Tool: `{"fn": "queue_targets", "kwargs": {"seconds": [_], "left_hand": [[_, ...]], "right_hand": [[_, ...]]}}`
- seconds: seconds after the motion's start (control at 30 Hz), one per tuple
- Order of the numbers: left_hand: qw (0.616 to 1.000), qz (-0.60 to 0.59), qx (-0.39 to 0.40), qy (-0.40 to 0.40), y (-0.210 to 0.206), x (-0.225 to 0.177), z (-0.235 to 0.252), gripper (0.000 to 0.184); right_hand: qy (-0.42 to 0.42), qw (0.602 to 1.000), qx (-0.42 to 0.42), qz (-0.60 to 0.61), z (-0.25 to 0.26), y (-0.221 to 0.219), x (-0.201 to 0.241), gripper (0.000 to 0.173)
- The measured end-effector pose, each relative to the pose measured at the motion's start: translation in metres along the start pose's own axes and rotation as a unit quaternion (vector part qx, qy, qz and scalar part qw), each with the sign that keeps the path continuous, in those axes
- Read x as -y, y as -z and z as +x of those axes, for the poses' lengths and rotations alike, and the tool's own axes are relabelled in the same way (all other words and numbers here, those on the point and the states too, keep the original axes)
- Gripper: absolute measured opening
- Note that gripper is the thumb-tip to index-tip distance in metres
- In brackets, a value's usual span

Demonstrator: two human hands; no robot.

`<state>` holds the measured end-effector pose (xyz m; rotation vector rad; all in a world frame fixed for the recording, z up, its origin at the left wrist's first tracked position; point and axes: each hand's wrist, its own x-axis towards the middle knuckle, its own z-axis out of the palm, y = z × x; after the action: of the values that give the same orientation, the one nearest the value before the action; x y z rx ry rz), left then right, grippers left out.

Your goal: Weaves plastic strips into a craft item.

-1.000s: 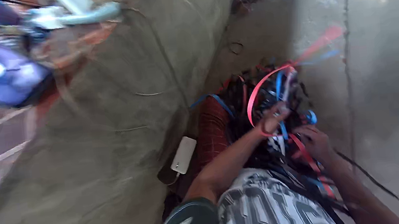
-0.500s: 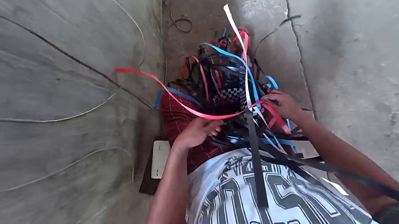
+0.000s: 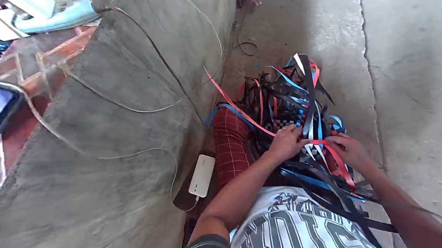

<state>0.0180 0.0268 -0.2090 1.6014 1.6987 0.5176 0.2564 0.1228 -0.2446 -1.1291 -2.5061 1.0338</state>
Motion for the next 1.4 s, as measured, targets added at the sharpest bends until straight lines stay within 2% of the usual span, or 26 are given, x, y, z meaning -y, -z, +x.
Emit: {"fn": "queue_targets", "kwargs": {"seconds": [0.13, 0.2, 0.27, 0.33, 0.43, 0.47, 0.57, 0.63, 0.7, 0.73, 0.77, 0.87, 0.97, 1.03, 1.07, 1.13, 1.2, 1.27, 1.33, 1.4], "left_hand": [[0.995, -0.066, 0.058, 0.053, 0.011, 0.028, 0.003, 0.043], [0.989, -0.102, 0.063, 0.089, 0.014, 0.033, 0.0, 0.04], [0.985, -0.138, 0.036, 0.092, 0.008, 0.038, -0.002, 0.033], [0.987, -0.15, 0.01, 0.051, 0.0, 0.039, -0.002, 0.03], [0.989, -0.139, -0.022, -0.052, -0.007, 0.034, -0.003, 0.024], [0.988, -0.135, -0.021, -0.073, -0.007, 0.032, -0.005, 0.02], [0.988, -0.139, 0.018, -0.069, 0.002, 0.035, -0.01, 0.016], [0.982, -0.178, 0.059, -0.022, 0.005, 0.038, -0.011, 0.024], [0.977, -0.2, 0.071, -0.014, 0.003, 0.04, -0.007, 0.026], [0.976, -0.205, 0.065, -0.022, 0.0, 0.039, -0.004, 0.023], [0.976, -0.209, 0.057, -0.03, -0.002, 0.038, -0.002, 0.02], [0.973, -0.224, 0.027, -0.044, -0.005, 0.037, 0.0, 0.018], [0.976, -0.213, 0.021, -0.041, -0.008, 0.038, -0.003, 0.018], [0.98, -0.19, 0.025, -0.058, -0.008, 0.034, -0.004, 0.017], [0.982, -0.171, 0.027, -0.072, -0.009, 0.031, -0.004, 0.018], [0.988, -0.105, 0.028, -0.109, -0.011, 0.024, -0.004, 0.018], [0.991, -0.028, 0.042, -0.124, -0.013, 0.013, -0.005, 0.02], [0.993, 0.008, 0.064, -0.102, -0.013, 0.003, -0.006, 0.022], [0.996, -0.017, 0.061, -0.069, -0.013, 0.006, -0.005, 0.024], [0.996, -0.056, 0.039, -0.055, -0.015, 0.017, -0.004, 0.025]], "right_hand": [[0.015, 1.0, 0.027, -0.003, 0.007, 0.01, 0.013, 0.031], [0.024, 0.999, -0.022, -0.012, 0.013, 0.014, 0.031, 0.033], [0.012, 0.997, -0.081, 0.007, 0.022, 0.017, 0.055, 0.032], [-0.008, 0.994, -0.097, 0.049, 0.033, 0.013, 0.082, 0.028], [-0.11, 0.983, 0.018, 0.147, 0.049, -0.003, 0.102, 0.034], [-0.122, 0.976, 0.018, 0.179, 0.048, -0.011, 0.105, 0.031], [-0.043, 0.984, -0.038, 0.171, 0.022, -0.029, 0.102, 0.021], [0.065, 0.985, -0.082, 0.136, -0.006, -0.048, 0.087, 0.015], [0.153, 0.976, -0.109, 0.108, -0.024, -0.063, 0.072, 0.019], [0.165, 0.973, -0.111, 0.115, -0.028, -0.063, 0.069, 0.02], [0.157, 0.971, -0.108, 0.143, -0.031, -0.058, 0.071, 0.022], [0.047, 0.952, -0.092, 0.289, -0.039, -0.026, 0.094, 0.029], [-0.123, 0.923, -0.061, 0.36, -0.047, -0.023, 0.093, 0.029], [-0.236, 0.892, 0.007, 0.386, -0.042, -0.026, 0.09, 0.024], [-0.263, 0.885, 0.027, 0.384, -0.036, -0.022, 0.093, 0.019], [-0.256, 0.893, 0.031, 0.369, -0.019, -0.004, 0.105, 0.019], [-0.192, 0.906, -0.008, 0.377, -0.002, 0.019, 0.117, 0.02], [-0.098, 0.912, -0.06, 0.395, 0.013, 0.041, 0.132, 0.019], [-0.04, 0.913, -0.095, 0.395, 0.026, 0.051, 0.141, 0.027], [-0.093, 0.953, -0.058, 0.282, 0.034, 0.045, 0.131, 0.036]]}}
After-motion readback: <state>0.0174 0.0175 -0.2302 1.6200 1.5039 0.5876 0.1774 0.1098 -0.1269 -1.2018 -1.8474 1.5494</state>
